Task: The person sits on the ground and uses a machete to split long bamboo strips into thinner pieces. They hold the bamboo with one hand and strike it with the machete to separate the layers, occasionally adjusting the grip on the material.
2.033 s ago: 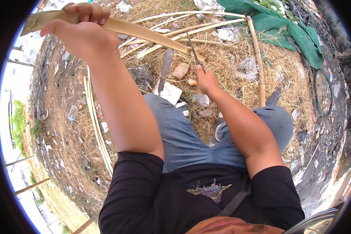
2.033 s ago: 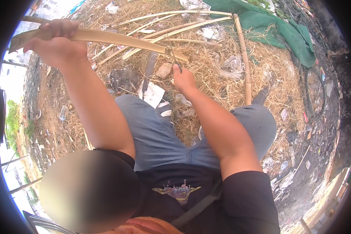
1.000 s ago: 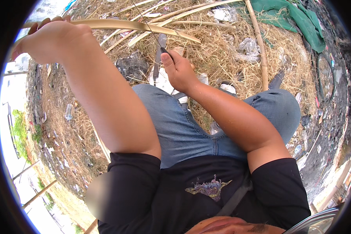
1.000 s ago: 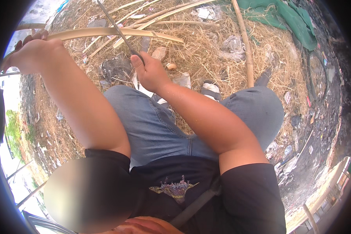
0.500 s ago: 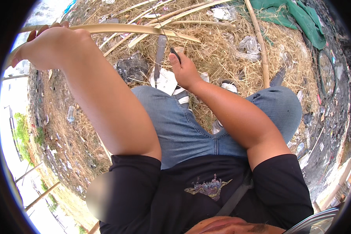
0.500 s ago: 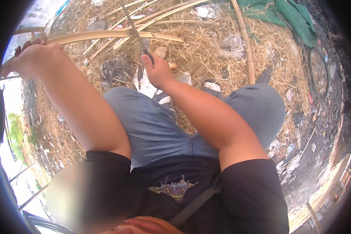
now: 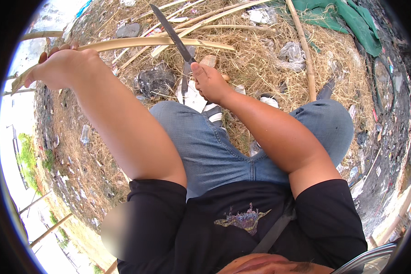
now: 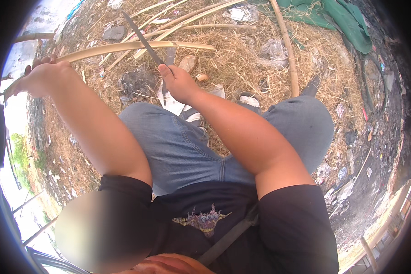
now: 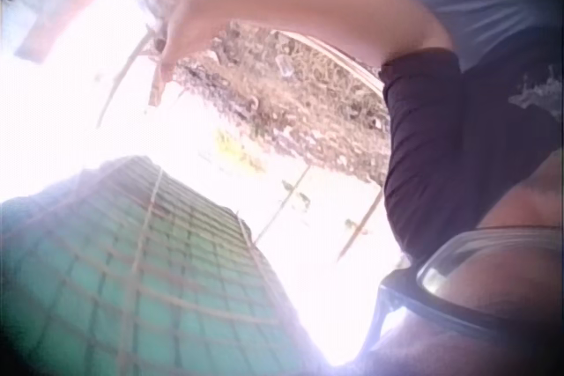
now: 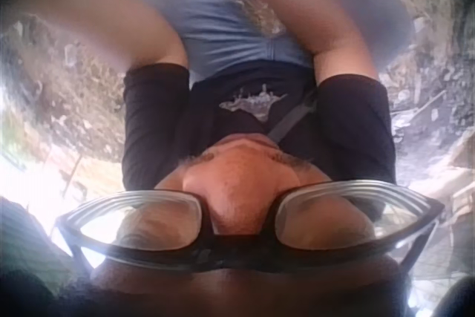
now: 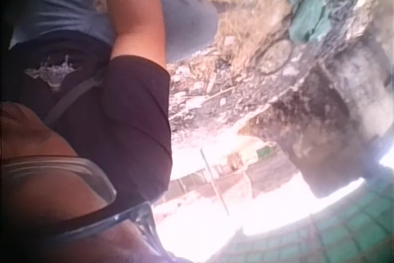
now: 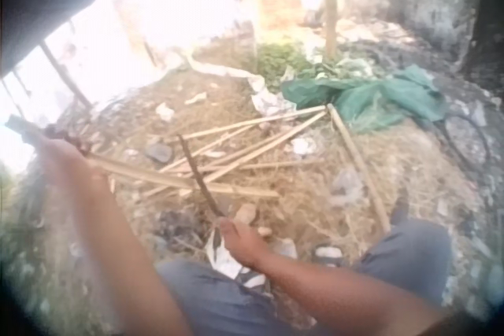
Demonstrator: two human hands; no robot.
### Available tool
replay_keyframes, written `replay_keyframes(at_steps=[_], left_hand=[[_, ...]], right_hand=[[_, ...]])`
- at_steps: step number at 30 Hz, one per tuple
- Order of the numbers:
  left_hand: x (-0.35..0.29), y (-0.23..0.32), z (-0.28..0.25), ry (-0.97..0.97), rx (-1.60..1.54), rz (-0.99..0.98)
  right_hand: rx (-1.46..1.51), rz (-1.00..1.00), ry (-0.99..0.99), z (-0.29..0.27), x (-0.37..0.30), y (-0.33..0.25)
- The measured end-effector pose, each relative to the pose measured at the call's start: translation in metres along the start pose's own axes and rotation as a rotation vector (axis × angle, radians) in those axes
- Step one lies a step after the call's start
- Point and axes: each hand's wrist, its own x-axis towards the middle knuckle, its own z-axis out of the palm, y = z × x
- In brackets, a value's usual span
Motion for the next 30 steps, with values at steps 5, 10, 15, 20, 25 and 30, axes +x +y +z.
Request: replay_keyframes(at_steps=[5,10,15,20,25,30], left_hand=[[-0.002,0.002,-0.005,0.001,0.034,0.012],[-0.015,0.005,0.003,-0.05,0.034,0.003],[-0.007,0.004,-0.002,-0.046,0.06,-0.018],[-0.011,0.002,-0.003,-0.005,0.051,0.024],[-0.016,0.006,0.005,-0.079,0.018,0.043],[-0.024,0.004,0.009,-0.121,-0.027,0.077]], right_hand=[[-0.151,-0.15,0.069,0.022,-0.015,-0.029],[-0.229,-0.106,0.026,-0.003,-0.012,-0.03],[-0.101,-0.002,0.002,0.005,-0.005,-0.019],[-0.106,-0.152,-0.041,0.014,-0.017,-0.034],[-0.336,0.136,0.188,-0.04,0.011,0.039],[0.058,-0.008,0.151,-0.007,0.0,0.022]])
